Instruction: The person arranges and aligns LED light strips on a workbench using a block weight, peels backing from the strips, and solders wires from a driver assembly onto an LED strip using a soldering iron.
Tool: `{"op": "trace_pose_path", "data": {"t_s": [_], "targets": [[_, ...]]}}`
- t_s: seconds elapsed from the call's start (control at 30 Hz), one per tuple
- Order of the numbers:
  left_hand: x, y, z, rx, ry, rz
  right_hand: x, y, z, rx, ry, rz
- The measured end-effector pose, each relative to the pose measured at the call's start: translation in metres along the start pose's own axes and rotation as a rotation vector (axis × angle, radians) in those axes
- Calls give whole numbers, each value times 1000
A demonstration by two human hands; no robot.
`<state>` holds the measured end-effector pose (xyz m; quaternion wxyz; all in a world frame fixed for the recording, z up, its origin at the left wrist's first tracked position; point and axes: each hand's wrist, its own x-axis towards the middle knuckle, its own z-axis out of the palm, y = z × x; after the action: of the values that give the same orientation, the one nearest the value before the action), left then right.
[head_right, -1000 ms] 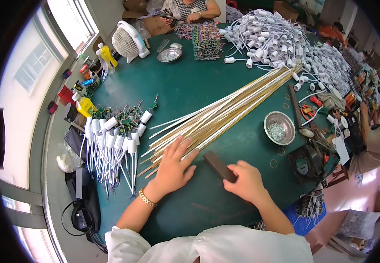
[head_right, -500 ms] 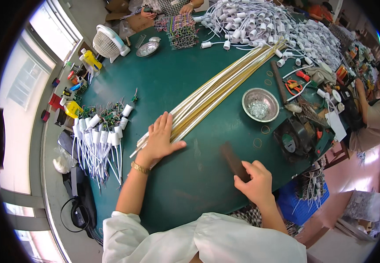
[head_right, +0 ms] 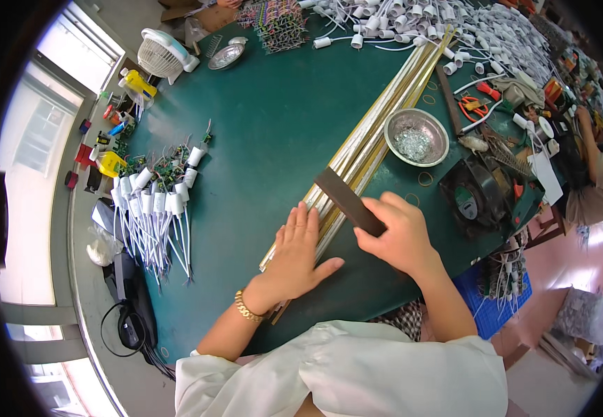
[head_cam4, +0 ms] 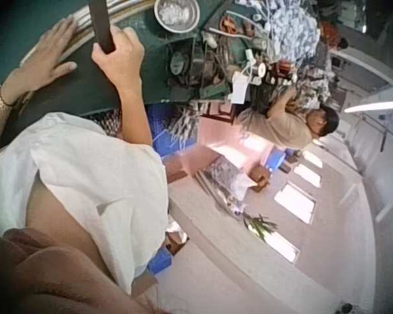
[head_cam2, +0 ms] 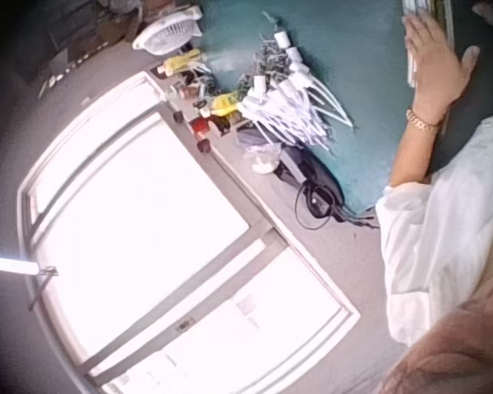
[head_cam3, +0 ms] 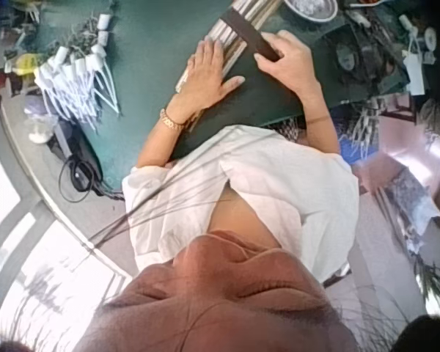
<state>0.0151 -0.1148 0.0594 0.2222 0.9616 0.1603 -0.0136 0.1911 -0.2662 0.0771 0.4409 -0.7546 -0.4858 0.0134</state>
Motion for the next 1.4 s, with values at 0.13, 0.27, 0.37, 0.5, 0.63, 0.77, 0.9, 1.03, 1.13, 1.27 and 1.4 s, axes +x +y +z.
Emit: {"op": "trace_pose_path", "data": {"t_s": [0.13, 0.27, 0.37, 0.5, 0.63, 0.77, 0.9, 1.03, 1.13, 1.27, 1.4], "targets": [[-28, -23, -18, -15, -27, -46, 33, -2, 14, -19, -57, -76], [-68, -53, -22, -20, 60, -132, 51, 5, 29, -22, -146, -79], [-100, -65, -4, -235, 385, -178, 60, 0, 39, -49, -180, -111], [-136, -45, 42, -934, 814, -272, 65, -10, 41, -107, -168, -84], [-119, -20, 67, -996, 916, -108, 62, 3, 41, -80, -131, 3], [-95, -26, 68, -974, 991, -72, 65, 2, 39, -83, -179, 107], [-68, -21, 62, -1115, 1103, -211, 62, 13, 41, -64, -141, 84], [-52, -30, 50, -992, 1062, -168, 63, 18, 38, -66, -131, 74], [-64, -35, 0, -549, 606, -326, 64, 20, 36, -77, -140, 88], [-51, -48, -54, -219, 235, -281, 62, 20, 27, -145, -150, -39], [-25, -70, -79, -100, 95, -158, 60, 12, 25, -177, -158, -106]]}}
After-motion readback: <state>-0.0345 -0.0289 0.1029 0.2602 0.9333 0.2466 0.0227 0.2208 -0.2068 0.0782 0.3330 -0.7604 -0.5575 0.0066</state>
